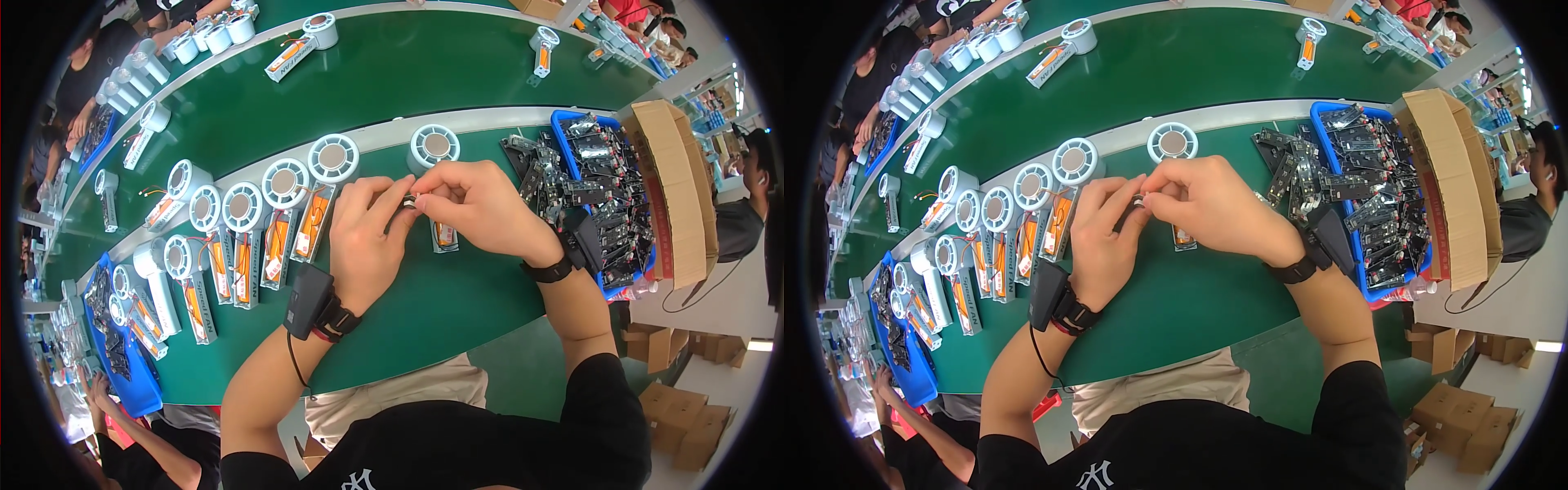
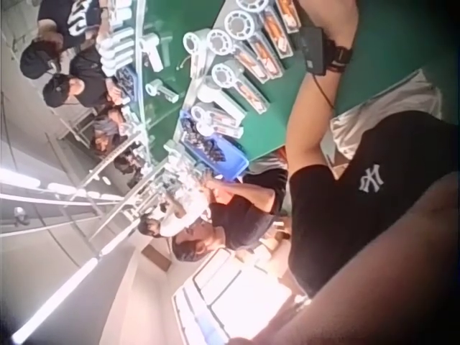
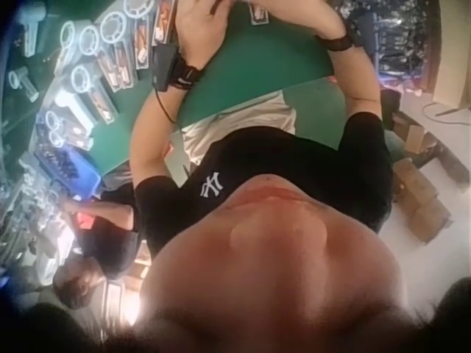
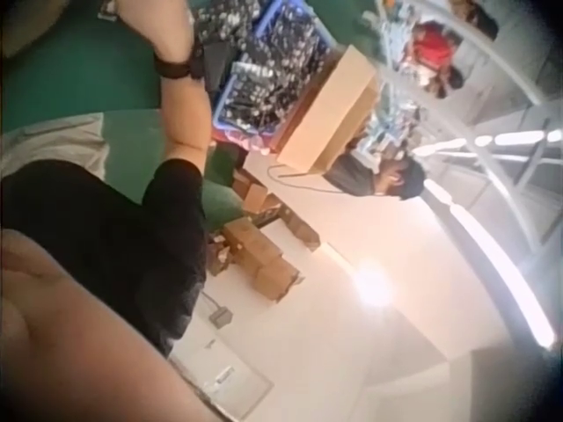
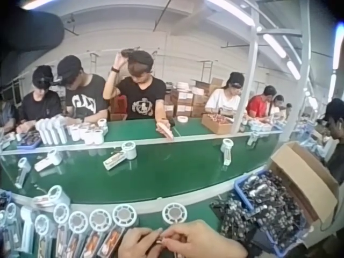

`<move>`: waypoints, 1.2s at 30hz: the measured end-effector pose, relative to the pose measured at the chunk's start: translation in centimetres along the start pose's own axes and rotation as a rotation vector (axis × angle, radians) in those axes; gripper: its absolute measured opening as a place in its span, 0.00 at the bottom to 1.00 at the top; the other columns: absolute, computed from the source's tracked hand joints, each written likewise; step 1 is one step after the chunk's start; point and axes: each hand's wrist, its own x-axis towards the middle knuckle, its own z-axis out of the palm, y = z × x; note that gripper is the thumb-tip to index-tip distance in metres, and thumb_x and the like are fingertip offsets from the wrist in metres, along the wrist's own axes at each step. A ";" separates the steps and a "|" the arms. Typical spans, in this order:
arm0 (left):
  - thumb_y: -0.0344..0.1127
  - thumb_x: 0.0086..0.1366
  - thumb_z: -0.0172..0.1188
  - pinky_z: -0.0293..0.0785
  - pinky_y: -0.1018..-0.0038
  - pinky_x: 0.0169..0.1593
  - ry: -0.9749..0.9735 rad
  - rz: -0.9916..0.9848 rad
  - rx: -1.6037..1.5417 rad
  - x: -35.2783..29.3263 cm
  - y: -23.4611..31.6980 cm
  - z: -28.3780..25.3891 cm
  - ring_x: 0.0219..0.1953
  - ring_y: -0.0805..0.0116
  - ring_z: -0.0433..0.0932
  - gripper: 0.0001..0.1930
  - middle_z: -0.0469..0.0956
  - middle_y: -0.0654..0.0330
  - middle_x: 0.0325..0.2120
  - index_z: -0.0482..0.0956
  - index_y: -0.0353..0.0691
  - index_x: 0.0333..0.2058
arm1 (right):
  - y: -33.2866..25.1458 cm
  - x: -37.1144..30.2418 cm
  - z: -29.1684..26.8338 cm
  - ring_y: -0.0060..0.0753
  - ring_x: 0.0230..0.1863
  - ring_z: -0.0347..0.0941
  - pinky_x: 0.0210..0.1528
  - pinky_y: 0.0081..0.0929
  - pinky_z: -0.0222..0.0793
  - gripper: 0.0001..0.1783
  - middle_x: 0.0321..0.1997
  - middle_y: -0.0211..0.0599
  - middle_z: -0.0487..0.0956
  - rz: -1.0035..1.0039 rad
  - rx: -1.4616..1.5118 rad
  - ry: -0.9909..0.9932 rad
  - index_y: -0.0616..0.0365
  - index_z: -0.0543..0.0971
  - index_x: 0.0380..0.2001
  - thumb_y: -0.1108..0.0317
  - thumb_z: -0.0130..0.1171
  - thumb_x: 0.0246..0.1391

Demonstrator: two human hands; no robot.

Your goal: The person picks up a circuit board from a blue tray, plugs two wires into it, and presses the board into a handheld fan housing.

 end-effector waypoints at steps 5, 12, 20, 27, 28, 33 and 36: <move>0.21 0.62 0.66 0.76 0.68 0.45 -0.012 0.042 0.060 0.1 0.2 -0.1 0.44 0.58 0.78 0.24 0.78 0.53 0.43 0.78 0.35 0.59 | -0.6 0.0 0.2 0.21 0.25 0.76 0.29 0.22 0.70 0.09 0.28 0.34 0.83 -0.187 -0.187 0.078 0.65 0.83 0.40 0.69 0.64 0.62; 0.29 0.64 0.66 0.68 0.64 0.42 -0.041 0.075 0.093 0.3 -0.3 0.3 0.38 0.57 0.75 0.26 0.77 0.56 0.37 0.75 0.34 0.61 | 1.3 1.0 0.1 0.41 0.25 0.78 0.28 0.32 0.72 0.10 0.27 0.42 0.80 -0.434 -0.476 0.147 0.63 0.82 0.37 0.66 0.64 0.61; 0.31 0.66 0.64 0.67 0.63 0.40 -0.060 0.104 0.114 0.4 -0.3 0.1 0.35 0.57 0.74 0.26 0.76 0.56 0.33 0.74 0.33 0.61 | 1.8 1.7 0.6 0.47 0.26 0.77 0.28 0.37 0.70 0.08 0.26 0.44 0.78 -0.564 -0.489 0.182 0.62 0.80 0.32 0.67 0.63 0.62; 0.31 0.69 0.61 0.68 0.59 0.43 -0.069 0.050 0.088 0.8 0.4 0.2 0.37 0.50 0.74 0.24 0.75 0.52 0.34 0.72 0.31 0.61 | 1.0 0.9 0.1 0.43 0.24 0.77 0.26 0.36 0.70 0.07 0.25 0.43 0.78 -0.538 -0.487 0.180 0.61 0.81 0.34 0.68 0.64 0.61; 0.33 0.69 0.60 0.69 0.59 0.43 -0.072 -0.007 0.076 0.6 0.0 0.0 0.37 0.50 0.74 0.24 0.75 0.51 0.34 0.72 0.30 0.61 | 0.5 0.9 0.5 0.39 0.24 0.77 0.26 0.35 0.70 0.07 0.25 0.42 0.79 -0.434 -0.458 0.218 0.61 0.80 0.35 0.68 0.65 0.60; 0.38 0.73 0.56 0.69 0.58 0.44 -0.087 -0.147 -0.012 0.6 0.1 0.0 0.39 0.48 0.75 0.24 0.76 0.50 0.37 0.70 0.31 0.62 | -3.7 -0.9 -1.4 0.30 0.24 0.79 0.27 0.31 0.72 0.12 0.24 0.41 0.80 -0.038 -0.639 0.115 0.63 0.77 0.35 0.68 0.70 0.57; 0.39 0.73 0.56 0.69 0.57 0.46 -0.048 -0.137 -0.015 0.5 -0.4 0.6 0.40 0.48 0.75 0.24 0.77 0.50 0.38 0.70 0.32 0.62 | -3.8 -1.2 -1.2 0.32 0.24 0.80 0.29 0.29 0.74 0.13 0.24 0.43 0.80 0.115 -0.688 -0.056 0.64 0.76 0.33 0.69 0.71 0.55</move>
